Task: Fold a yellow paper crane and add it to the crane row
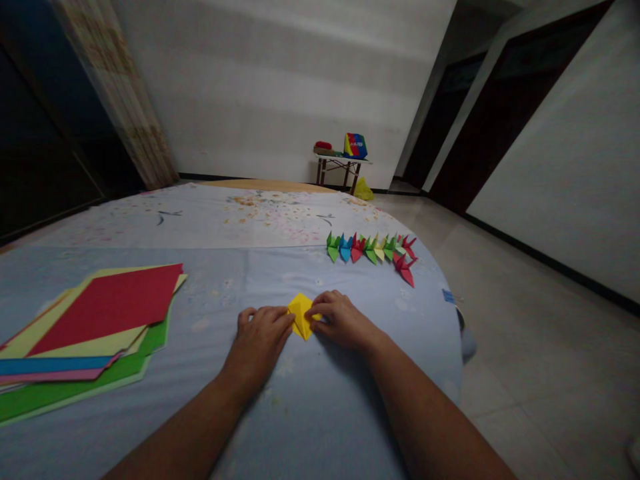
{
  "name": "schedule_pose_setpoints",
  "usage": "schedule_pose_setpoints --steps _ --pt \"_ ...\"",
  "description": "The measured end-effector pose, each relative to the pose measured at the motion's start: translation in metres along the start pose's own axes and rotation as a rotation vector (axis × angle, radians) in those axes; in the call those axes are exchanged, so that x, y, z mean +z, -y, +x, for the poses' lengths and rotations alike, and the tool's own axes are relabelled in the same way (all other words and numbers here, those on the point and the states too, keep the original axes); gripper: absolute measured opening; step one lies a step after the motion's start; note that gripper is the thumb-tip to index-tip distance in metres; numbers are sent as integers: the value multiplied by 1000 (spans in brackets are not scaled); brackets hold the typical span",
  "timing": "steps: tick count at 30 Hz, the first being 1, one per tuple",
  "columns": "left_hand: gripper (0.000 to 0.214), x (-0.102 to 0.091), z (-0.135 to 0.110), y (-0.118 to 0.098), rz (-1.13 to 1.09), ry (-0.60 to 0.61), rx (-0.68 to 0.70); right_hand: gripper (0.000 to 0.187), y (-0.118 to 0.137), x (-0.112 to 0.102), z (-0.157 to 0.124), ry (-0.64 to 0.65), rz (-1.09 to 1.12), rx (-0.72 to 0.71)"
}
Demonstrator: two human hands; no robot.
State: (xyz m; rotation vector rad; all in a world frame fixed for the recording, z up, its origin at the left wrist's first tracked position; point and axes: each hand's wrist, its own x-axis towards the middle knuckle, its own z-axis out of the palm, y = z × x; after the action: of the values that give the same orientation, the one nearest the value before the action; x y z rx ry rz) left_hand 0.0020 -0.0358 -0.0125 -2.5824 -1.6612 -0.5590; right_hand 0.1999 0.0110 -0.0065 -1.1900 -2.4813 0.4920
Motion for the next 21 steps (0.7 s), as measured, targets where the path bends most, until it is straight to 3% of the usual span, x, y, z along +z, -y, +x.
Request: schedule_pose_setpoints --steps 7,11,21 --pt "29 -3 -14 -10 12 67 74 22 -8 6 4 -40 36 14" --pt "33 -3 -15 -3 -44 138 148 21 -10 8 5 -32 68 43" --pt "40 0 -16 7 -108 194 144 17 -11 15 7 -90 96 89"
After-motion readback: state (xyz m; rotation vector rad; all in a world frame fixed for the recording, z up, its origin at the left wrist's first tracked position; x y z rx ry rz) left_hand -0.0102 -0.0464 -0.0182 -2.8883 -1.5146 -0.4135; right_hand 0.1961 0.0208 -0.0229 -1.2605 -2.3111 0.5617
